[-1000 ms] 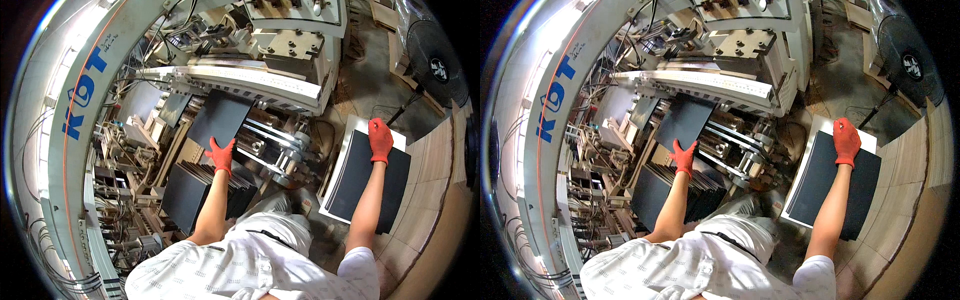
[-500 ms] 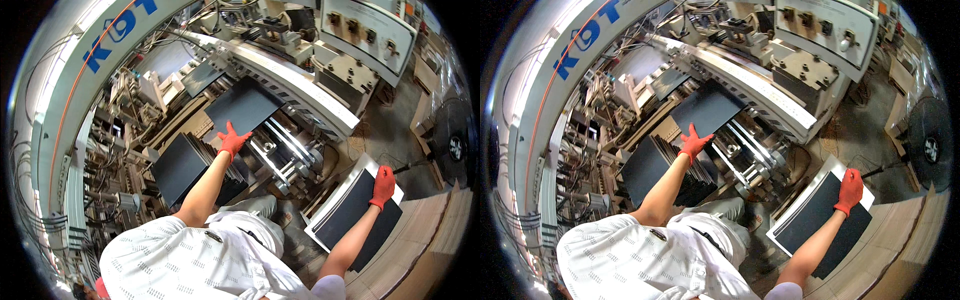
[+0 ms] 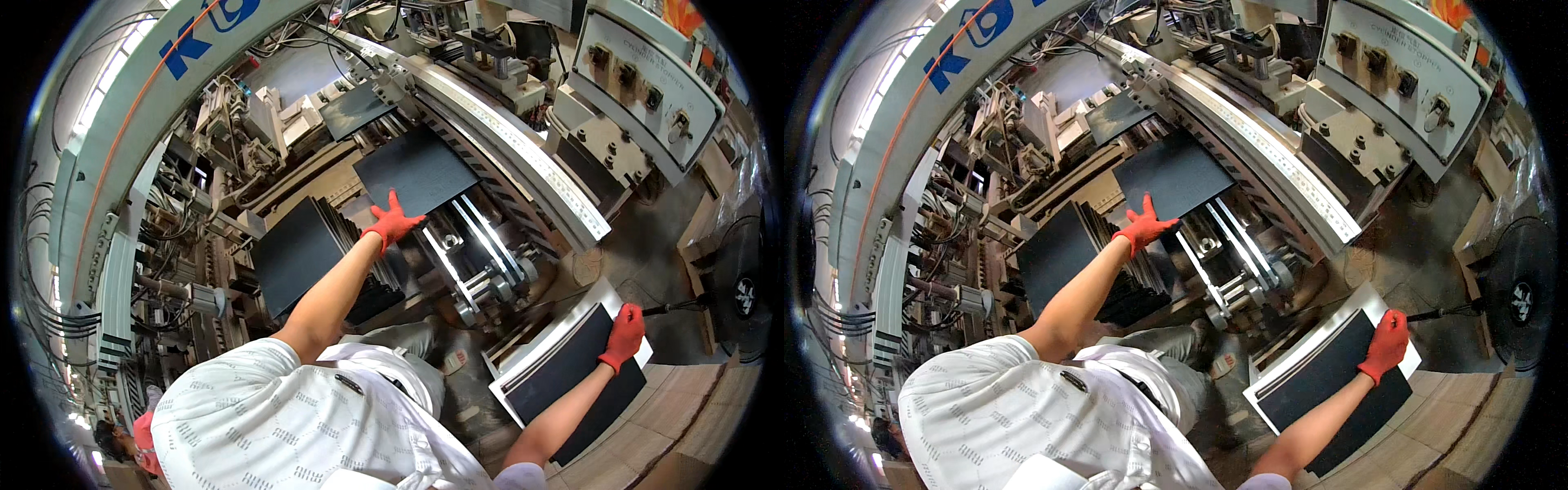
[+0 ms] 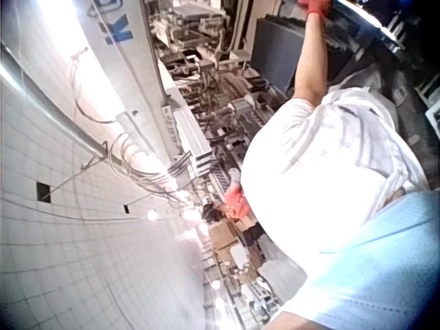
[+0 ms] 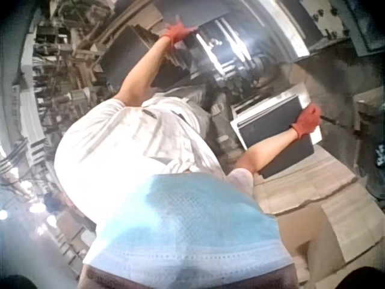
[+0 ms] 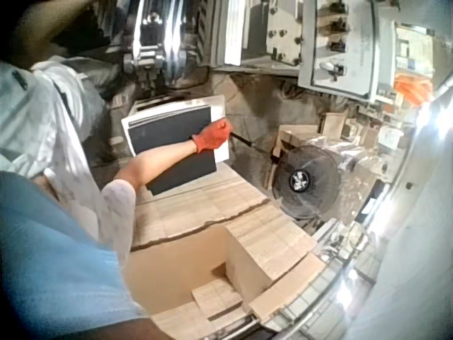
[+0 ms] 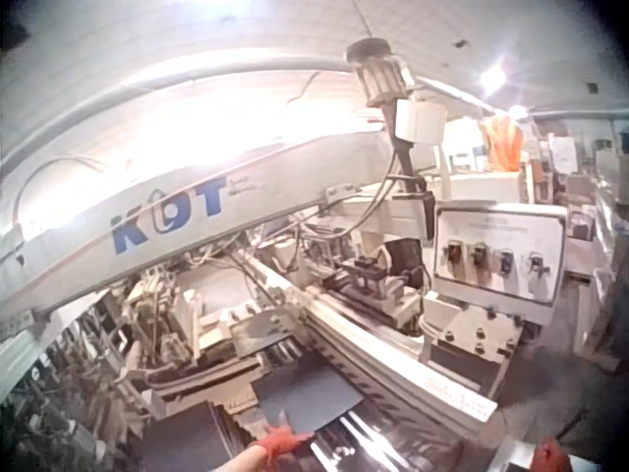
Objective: The person picks up dark rectangular panels from a machine and stacks them on a nearby surface. They then place a piece of corrugated cardboard on top of the stack.
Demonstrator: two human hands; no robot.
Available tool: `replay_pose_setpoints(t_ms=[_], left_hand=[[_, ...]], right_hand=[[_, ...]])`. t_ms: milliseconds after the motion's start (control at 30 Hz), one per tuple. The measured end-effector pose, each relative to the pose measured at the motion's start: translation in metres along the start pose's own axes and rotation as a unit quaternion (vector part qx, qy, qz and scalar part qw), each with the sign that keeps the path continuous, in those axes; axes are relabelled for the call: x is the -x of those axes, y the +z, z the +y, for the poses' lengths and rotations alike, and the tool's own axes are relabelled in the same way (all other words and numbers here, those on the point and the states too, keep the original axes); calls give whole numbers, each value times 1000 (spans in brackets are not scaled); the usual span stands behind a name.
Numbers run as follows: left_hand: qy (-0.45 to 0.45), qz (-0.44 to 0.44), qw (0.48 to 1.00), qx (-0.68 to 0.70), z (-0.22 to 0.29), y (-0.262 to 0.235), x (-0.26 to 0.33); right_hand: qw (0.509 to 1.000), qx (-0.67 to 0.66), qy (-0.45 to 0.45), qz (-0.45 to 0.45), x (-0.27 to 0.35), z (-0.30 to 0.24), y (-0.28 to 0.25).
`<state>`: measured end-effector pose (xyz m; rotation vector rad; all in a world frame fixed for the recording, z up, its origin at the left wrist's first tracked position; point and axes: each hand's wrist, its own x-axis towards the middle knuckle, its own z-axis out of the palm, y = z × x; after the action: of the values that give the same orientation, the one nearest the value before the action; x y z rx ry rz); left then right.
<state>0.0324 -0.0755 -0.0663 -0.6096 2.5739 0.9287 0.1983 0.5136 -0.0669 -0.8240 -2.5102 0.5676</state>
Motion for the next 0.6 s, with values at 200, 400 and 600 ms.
replay_pose_setpoints(t_ms=[200, 400, 600], left_hand=[[-30, 12, 986, -165, -18, 9, -17], [-18, 2, 993, -113, 5, 3, 12], [-23, -44, 997, -61, 15, -18, 35]], right_hand=[[1000, -20, -17, 7, 3, -18, -5], [999, -6, -36, 30, 10, -25, -9], [996, 6, -44, 77, 9, -23, 5]])
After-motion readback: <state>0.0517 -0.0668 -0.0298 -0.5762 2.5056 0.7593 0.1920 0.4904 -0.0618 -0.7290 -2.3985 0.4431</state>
